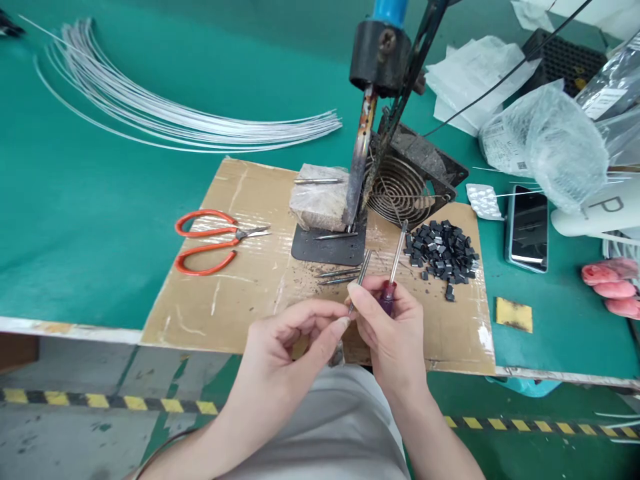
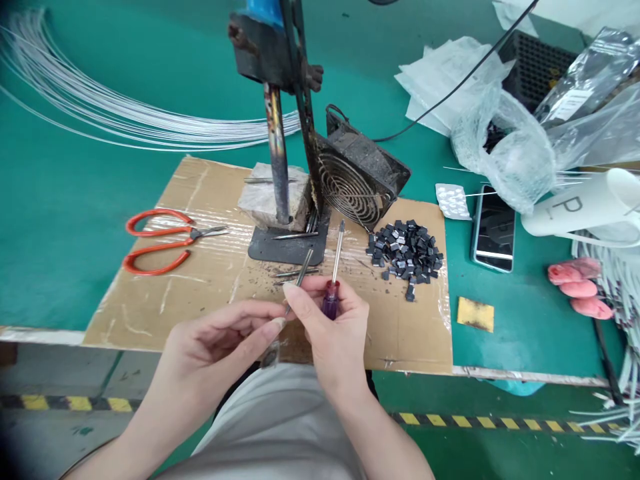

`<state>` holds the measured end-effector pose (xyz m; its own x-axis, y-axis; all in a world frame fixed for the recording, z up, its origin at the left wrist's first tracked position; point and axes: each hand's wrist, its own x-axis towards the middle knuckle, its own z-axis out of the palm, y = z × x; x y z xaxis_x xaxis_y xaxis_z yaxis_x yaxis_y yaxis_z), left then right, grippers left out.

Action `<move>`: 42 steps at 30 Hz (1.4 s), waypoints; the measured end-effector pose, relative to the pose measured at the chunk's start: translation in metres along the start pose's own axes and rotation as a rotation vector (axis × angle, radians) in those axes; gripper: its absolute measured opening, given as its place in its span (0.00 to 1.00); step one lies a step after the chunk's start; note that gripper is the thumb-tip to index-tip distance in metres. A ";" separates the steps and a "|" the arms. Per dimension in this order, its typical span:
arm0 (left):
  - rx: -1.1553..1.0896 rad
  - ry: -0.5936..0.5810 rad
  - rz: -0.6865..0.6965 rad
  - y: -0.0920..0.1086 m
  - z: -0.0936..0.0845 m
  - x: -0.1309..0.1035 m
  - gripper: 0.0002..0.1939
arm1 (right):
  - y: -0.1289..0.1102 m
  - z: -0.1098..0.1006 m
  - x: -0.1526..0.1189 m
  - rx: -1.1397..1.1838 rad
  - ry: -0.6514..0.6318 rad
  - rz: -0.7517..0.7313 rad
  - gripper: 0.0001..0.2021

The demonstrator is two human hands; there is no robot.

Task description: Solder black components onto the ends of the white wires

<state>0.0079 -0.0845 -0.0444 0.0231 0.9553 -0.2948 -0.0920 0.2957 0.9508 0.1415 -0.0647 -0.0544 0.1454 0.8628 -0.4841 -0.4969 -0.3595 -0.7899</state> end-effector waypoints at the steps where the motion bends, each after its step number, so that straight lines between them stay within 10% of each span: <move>1: -0.008 0.002 0.000 0.000 0.000 0.000 0.06 | 0.000 0.000 0.000 -0.004 -0.004 -0.007 0.16; 42: -0.075 -0.025 -0.111 0.011 0.000 0.007 0.04 | 0.001 0.005 0.004 -0.148 0.035 -0.113 0.14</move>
<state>0.0073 -0.0747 -0.0357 0.0625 0.9168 -0.3944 -0.1616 0.3993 0.9025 0.1376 -0.0602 -0.0548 0.2242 0.8887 -0.3999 -0.3452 -0.3113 -0.8854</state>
